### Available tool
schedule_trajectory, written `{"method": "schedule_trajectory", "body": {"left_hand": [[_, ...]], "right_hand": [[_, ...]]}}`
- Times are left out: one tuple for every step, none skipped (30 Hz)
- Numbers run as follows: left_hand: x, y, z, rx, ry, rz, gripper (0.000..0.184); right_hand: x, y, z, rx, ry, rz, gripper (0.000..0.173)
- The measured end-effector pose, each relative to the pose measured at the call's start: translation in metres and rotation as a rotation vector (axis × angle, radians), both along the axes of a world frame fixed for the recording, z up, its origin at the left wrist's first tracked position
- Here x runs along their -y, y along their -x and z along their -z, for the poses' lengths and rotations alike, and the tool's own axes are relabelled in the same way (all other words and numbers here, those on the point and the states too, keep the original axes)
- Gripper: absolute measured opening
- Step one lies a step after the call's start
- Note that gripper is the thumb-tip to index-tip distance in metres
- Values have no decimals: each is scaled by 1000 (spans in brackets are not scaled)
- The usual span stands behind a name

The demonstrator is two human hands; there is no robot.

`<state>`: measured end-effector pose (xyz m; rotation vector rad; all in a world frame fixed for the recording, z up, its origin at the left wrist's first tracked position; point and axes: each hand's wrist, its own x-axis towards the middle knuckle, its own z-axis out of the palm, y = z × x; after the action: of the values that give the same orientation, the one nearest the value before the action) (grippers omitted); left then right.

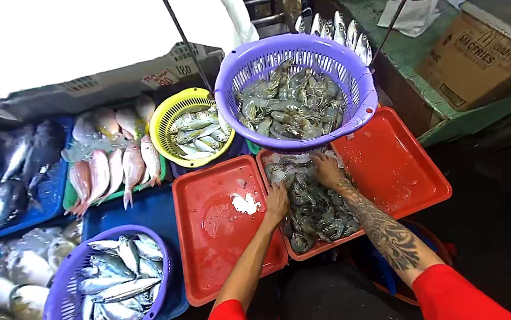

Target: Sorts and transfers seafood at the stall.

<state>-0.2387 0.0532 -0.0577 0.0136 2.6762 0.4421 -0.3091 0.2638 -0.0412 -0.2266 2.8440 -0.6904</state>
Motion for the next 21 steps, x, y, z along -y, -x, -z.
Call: {"method": "schedule_trajectory", "body": {"left_hand": [[2, -3, -5, 0, -8, -33, 45], [5, -7, -11, -2, -23, -77, 45], [8, -12, -20, -3, -45, -121, 45], [11, -18, -30, -12, -70, -157, 46], [15, -23, -41, -33, -100, -183, 48], [19, -29, -53, -55, -134, -207, 47], [23, -36, -64, -81, -175, -232, 44], [27, -41, -74, -113, -213, -248, 41], [32, -45, -82, -158, -246, -255, 38], [36, -49, -93, -205, -270, -258, 36], [38, -52, -104, -252, -281, -260, 35], [39, -55, -118, -286, -277, -263, 35], [38, -59, -137, -313, -272, -261, 35], [37, -62, -156, -347, -270, -251, 36], [36, -65, -176, -396, -272, -233, 35], [35, -69, -196, -447, -272, -213, 33], [34, -72, -215, -496, -269, -193, 33], [32, -74, -235, -536, -260, -178, 33], [30, -74, -256, -580, -240, -172, 34], [25, -71, -277, -628, -203, -174, 33], [17, -66, -297, -674, -168, -189, 32]], "right_hand": [[2, 6, 3, 1, -31, -26, 52], [3, 8, 5, -4, -52, -48, 50], [3, 9, 7, -15, -75, -71, 46], [2, 7, 7, -16, -94, -92, 44], [0, 5, 6, -6, -111, -108, 43], [-3, 2, 6, 17, -120, -122, 43], [-6, -3, 5, 42, -114, -134, 43], [-10, -8, 5, 60, -97, -138, 42], [-14, -13, 2, 71, -76, -127, 41], [-19, -18, -2, 72, -53, -101, 40], [-25, -24, -6, 68, -21, -66, 40], [-33, -30, -12, 57, 14, -28, 38], [-42, -37, -18, 46, 51, 10, 36], [-51, -45, -23, 33, 86, 42, 33], [-60, -53, -26, 15, 128, 73, 32], [-70, -62, -26, 0, 172, 107, 33], [-79, -70, -26, -9, 222, 146, 34], [-88, -78, -27, -14, 281, 186, 34], [-98, -85, -29, -23, 353, 228, 35], [-107, -90, -33, -46, 430, 270, 35], [-115, -95, -40, -73, 500, 308, 34]]}}
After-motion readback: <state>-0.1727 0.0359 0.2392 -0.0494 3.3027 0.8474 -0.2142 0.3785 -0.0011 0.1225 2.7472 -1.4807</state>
